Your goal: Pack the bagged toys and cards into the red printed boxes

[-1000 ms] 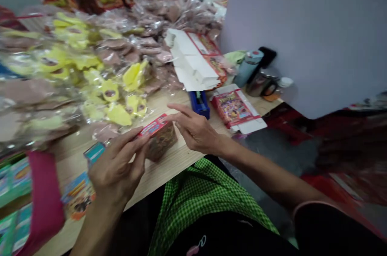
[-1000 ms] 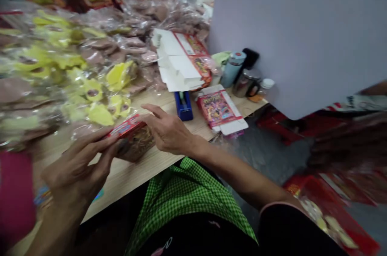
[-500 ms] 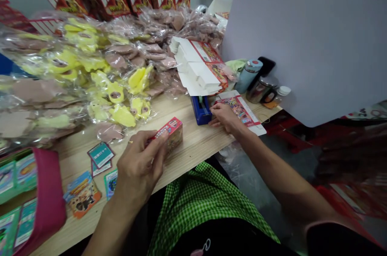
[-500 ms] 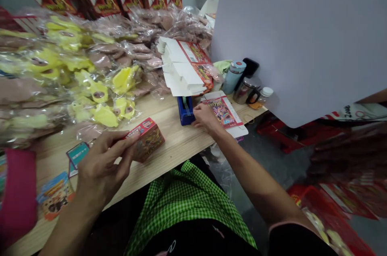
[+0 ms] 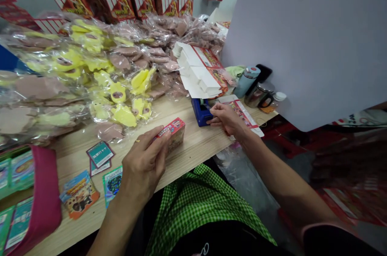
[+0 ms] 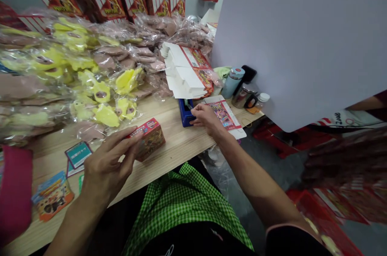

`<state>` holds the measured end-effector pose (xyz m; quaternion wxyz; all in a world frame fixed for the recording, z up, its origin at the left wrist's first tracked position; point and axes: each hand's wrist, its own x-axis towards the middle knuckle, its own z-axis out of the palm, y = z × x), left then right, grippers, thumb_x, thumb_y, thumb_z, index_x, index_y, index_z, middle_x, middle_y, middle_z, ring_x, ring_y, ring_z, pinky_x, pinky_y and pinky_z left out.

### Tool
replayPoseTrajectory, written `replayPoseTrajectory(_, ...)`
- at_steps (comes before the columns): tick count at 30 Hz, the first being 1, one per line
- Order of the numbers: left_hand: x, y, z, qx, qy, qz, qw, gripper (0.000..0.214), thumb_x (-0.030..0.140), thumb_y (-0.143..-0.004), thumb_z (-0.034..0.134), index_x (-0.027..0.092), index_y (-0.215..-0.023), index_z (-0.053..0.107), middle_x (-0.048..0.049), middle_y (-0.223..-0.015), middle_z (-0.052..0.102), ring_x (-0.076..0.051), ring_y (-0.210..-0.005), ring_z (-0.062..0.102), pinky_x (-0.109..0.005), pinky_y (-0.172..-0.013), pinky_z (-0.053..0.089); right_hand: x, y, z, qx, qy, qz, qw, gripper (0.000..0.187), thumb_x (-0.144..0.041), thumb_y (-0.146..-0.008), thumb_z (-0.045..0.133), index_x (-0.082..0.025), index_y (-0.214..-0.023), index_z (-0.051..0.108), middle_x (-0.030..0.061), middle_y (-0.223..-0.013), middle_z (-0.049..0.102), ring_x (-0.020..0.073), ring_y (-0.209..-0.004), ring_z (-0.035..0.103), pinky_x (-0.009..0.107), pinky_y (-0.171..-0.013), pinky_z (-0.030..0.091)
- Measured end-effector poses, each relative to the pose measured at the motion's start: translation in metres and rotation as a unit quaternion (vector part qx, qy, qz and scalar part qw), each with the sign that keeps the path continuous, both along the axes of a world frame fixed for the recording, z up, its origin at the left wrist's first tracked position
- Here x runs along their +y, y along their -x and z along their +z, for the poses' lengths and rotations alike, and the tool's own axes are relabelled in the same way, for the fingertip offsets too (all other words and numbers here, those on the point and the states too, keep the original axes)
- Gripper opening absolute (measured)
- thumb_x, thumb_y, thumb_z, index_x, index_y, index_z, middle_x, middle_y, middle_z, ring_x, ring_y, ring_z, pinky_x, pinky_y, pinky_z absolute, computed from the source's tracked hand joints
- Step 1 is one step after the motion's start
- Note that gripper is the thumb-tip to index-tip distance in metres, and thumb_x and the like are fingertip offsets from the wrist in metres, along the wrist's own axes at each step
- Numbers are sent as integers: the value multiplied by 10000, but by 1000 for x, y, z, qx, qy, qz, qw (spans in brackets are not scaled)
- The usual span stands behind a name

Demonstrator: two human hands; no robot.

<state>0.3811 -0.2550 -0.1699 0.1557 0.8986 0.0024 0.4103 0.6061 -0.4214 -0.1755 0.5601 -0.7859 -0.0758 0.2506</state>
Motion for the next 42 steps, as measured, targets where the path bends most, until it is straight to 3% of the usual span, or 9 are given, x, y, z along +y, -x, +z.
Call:
replayPoseTrajectory(5,1,1,2,-5,2,1,1000,239,109,-918,669,177,-1146,693,-120,-1159,756,-245,-1003,750,-411,-880,647,-4,12,-40,-98,40,-36,994,188,-171,-703,627,-198,-591,479,-20,-625,545,164,-698,605,248,-636,467)
replayPoseTrajectory(8,2,1,2,-9,15,-2,1000,227,110,-902,692,181,-1118,692,-106,-1139,766,-234,-1003,754,-389,-885,644,-11,14,-49,-143,62,-32,987,187,-150,-668,597,-202,-525,488,-19,-592,516,165,-670,539,271,-630,423)
replayPoseTrajectory(13,-3,2,1,-12,14,11,1000,160,130,-892,716,180,-1043,698,-115,-1154,745,-227,-988,745,-388,-854,647,-24,35,-13,-229,43,9,972,144,-154,-704,605,-199,-582,544,4,-686,580,170,-718,533,294,-665,415)
replayPoseTrajectory(16,-4,1,1,-15,-6,28,999,87,151,-908,703,159,-994,701,-112,-1081,757,-219,-936,740,-377,-808,644,-20,65,14,-222,-79,113,965,86,-221,-835,619,-203,-754,595,-8,-674,628,148,-609,560,288,-588,445)
replayPoseTrajectory(20,-2,0,1,-30,-20,29,999,68,147,-908,701,161,-974,713,-91,-1029,777,-195,-848,740,-327,-744,626,1,99,35,-92,-226,230,942,118,-284,-918,615,-208,-996,661,-39,-618,637,117,-511,549,253,-505,468)
replayPoseTrajectory(24,0,1,0,-36,-6,17,999,109,138,-903,702,179,-1003,688,-68,-1015,781,-190,-878,745,-307,-765,607,20,110,40,-21,-254,262,931,539,-275,-901,621,-210,-1430,540,-63,-622,646,118,-517,558,258,-528,505)
replayPoseTrajectory(31,1,1,-5,-38,13,57,998,202,195,-910,691,203,-1071,569,-33,-968,740,-158,-795,715,-278,-720,581,34,108,43,10,-261,269,927,290,-298,-885,651,-172,-1144,613,-65,-604,623,92,-507,529,227,-510,462)
replayPoseTrajectory(37,0,1,-5,-42,8,49,998,228,202,-930,678,204,-1110,538,-36,-966,724,-164,-835,717,-274,-740,581,40,111,42,11,-249,260,933,423,-267,-872,634,-165,-1266,518,-84,-580,615,95,-485,530,216,-479,449)
replayPoseTrajectory(42,0,2,-4,-35,-6,38,999,286,184,-933,676,189,-1183,540,-62,-1034,732,-181,-903,715,-290,-792,584,44,109,34,-27,-187,254,949,493,-213,-861,600,-137,-1330,472,-79,-545,614,99,-405,516,207,-399,411)
